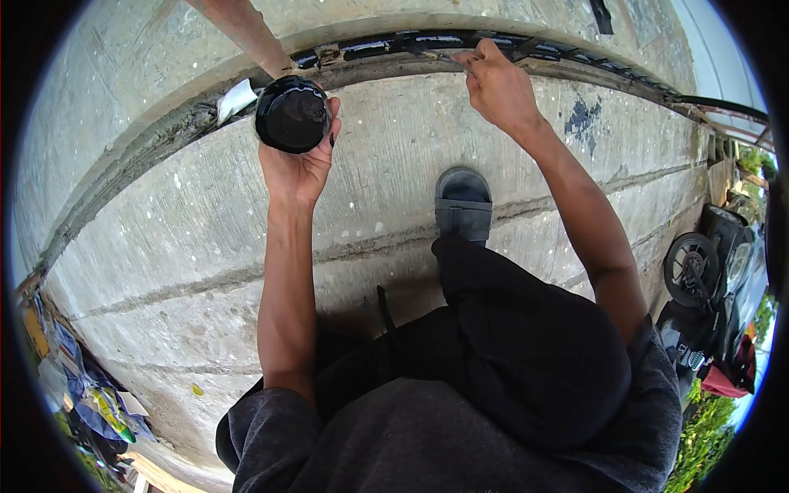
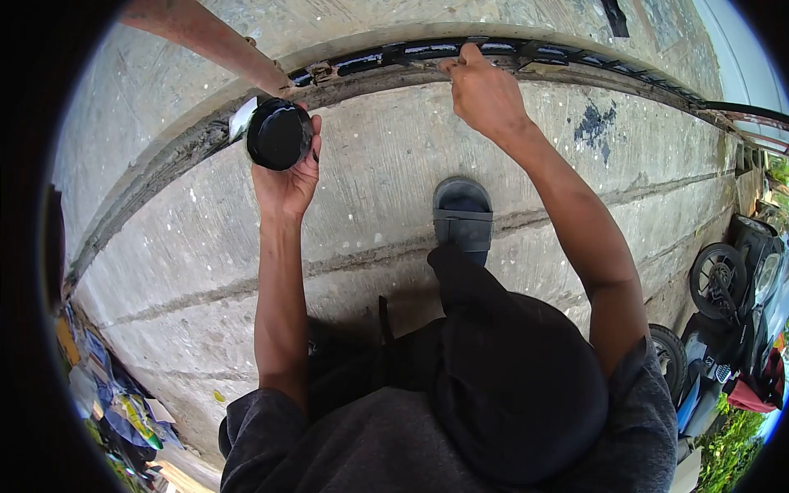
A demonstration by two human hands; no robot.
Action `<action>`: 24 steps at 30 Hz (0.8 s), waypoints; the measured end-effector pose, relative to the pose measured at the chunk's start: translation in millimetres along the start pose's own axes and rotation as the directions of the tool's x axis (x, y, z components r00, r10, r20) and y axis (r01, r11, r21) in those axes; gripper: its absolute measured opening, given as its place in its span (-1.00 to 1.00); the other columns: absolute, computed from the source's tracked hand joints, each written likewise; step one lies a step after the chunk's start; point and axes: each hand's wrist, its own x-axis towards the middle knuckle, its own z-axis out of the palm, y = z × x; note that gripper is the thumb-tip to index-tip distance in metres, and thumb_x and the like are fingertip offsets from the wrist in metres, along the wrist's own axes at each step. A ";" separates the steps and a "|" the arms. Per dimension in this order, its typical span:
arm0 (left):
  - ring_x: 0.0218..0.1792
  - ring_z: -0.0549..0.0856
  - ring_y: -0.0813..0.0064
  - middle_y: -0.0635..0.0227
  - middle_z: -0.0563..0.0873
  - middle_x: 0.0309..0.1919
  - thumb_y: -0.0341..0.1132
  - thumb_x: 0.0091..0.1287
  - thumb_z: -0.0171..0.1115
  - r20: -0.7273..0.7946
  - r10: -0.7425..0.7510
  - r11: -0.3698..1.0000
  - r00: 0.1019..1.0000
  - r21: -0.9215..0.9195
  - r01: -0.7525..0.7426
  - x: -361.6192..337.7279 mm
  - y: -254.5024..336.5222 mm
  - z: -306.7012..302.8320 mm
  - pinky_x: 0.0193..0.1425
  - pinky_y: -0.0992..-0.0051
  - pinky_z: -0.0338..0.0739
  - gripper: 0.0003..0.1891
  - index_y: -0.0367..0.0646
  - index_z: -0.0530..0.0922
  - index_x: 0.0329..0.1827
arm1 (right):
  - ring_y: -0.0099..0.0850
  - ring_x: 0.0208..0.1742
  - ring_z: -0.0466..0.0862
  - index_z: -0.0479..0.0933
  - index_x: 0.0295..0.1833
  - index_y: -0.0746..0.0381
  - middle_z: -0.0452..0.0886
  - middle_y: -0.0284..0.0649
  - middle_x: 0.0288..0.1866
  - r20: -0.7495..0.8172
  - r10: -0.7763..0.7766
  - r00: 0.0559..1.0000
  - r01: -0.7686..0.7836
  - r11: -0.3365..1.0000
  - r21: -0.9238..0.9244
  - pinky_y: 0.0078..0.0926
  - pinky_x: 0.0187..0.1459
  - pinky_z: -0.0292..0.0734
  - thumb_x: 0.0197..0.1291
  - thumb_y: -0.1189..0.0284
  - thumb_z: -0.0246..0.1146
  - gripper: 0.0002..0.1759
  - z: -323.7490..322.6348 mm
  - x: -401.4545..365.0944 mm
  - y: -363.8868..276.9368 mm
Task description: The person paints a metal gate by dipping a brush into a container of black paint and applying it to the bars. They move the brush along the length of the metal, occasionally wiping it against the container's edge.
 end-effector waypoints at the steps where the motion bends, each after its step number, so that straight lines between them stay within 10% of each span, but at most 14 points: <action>1: 0.11 0.70 0.01 0.03 0.66 0.12 -0.02 0.57 -0.12 0.004 -0.004 1.000 1.000 -0.001 0.004 -0.7 -1.2 -0.9 0.03 0.18 0.78 -0.50 -0.26 0.45 0.29 | -0.11 -0.27 0.67 0.67 0.07 0.16 0.53 -0.18 -0.12 -0.021 0.017 1.000 -0.017 1.000 -0.019 -0.18 -0.21 0.61 0.18 0.55 0.25 -0.67 3.1 5.7 0.6; 16: 0.11 0.70 -0.03 0.00 0.67 0.10 -0.03 0.57 -0.11 0.002 0.013 1.000 1.000 -0.015 -0.013 -6.0 0.6 -2.2 0.02 0.16 0.79 -0.51 -0.28 0.45 0.29 | -0.06 -0.29 0.70 0.70 0.02 0.17 0.56 -0.12 -0.09 -0.167 0.028 0.985 -0.018 0.998 0.059 -0.12 -0.20 0.64 0.15 0.54 0.22 -0.68 -9.9 5.5 1.4; 24: 0.12 0.69 -0.05 -0.02 0.65 0.13 -0.04 0.57 -0.10 0.021 0.018 0.999 1.000 -0.032 -0.017 -4.0 2.9 -0.6 0.03 0.15 0.79 -0.50 -0.30 0.43 0.31 | -0.16 -0.35 0.72 0.70 0.05 0.13 0.71 -0.09 -0.31 -0.102 0.352 0.930 -0.312 0.907 0.281 -0.37 -0.25 0.58 0.18 0.45 0.33 -0.71 16.1 -40.0 14.7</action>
